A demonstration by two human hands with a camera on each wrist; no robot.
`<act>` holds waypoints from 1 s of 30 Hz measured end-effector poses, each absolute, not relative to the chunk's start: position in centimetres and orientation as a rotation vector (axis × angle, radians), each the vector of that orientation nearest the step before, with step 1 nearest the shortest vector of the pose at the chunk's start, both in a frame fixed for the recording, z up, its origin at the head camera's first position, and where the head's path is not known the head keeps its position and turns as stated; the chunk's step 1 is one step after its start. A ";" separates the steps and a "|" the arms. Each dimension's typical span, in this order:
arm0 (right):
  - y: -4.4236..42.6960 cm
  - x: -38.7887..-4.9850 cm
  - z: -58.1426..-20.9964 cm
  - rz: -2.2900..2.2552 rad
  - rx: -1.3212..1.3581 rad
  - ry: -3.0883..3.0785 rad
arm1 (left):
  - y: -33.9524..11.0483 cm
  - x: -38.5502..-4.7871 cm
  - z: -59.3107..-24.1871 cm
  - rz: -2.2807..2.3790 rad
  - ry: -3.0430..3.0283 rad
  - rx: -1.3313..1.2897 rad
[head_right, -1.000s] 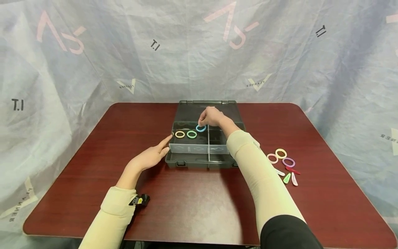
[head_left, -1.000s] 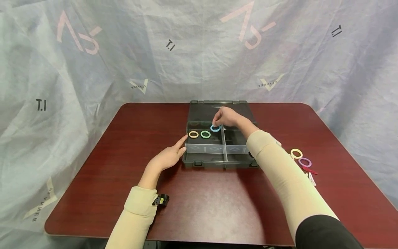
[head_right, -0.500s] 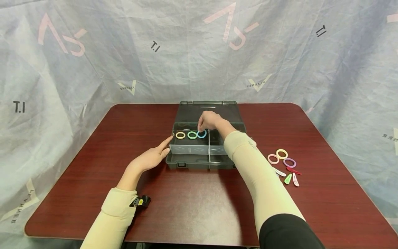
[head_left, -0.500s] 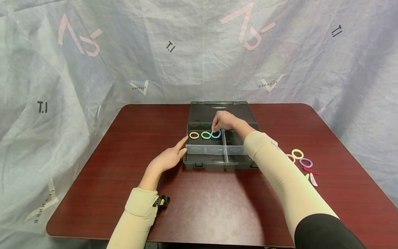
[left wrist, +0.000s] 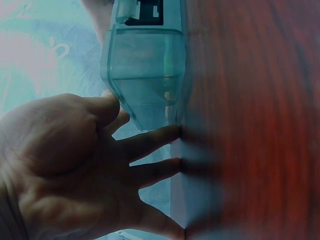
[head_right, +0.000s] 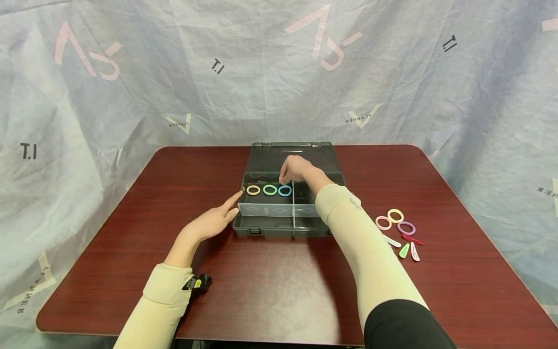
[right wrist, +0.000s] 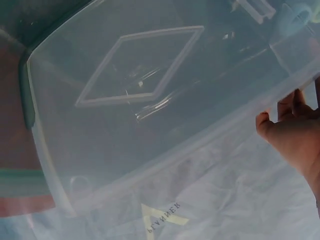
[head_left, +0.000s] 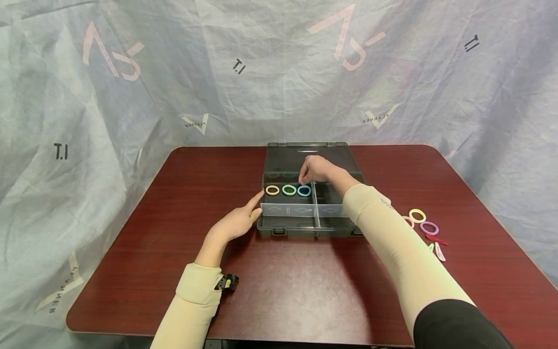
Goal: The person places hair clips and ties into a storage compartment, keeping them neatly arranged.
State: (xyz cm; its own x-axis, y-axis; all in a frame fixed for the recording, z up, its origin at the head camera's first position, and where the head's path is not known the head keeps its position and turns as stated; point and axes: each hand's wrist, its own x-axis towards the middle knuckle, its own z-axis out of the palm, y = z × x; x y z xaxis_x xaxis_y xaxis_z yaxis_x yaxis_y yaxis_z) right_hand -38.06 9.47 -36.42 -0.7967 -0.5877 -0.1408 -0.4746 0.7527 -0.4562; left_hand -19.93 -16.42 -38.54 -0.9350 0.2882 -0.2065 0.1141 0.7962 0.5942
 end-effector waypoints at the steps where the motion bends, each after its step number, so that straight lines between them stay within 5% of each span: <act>1: 9.6 -38.1 -36.3 -0.598 -0.834 2.676 | -16.4 -19.9 -38.6 0.863 2.701 0.311; 30: 27.6 -34.6 -31.9 -0.942 -0.579 2.766 | -17.7 -21.0 -38.1 0.822 2.694 0.389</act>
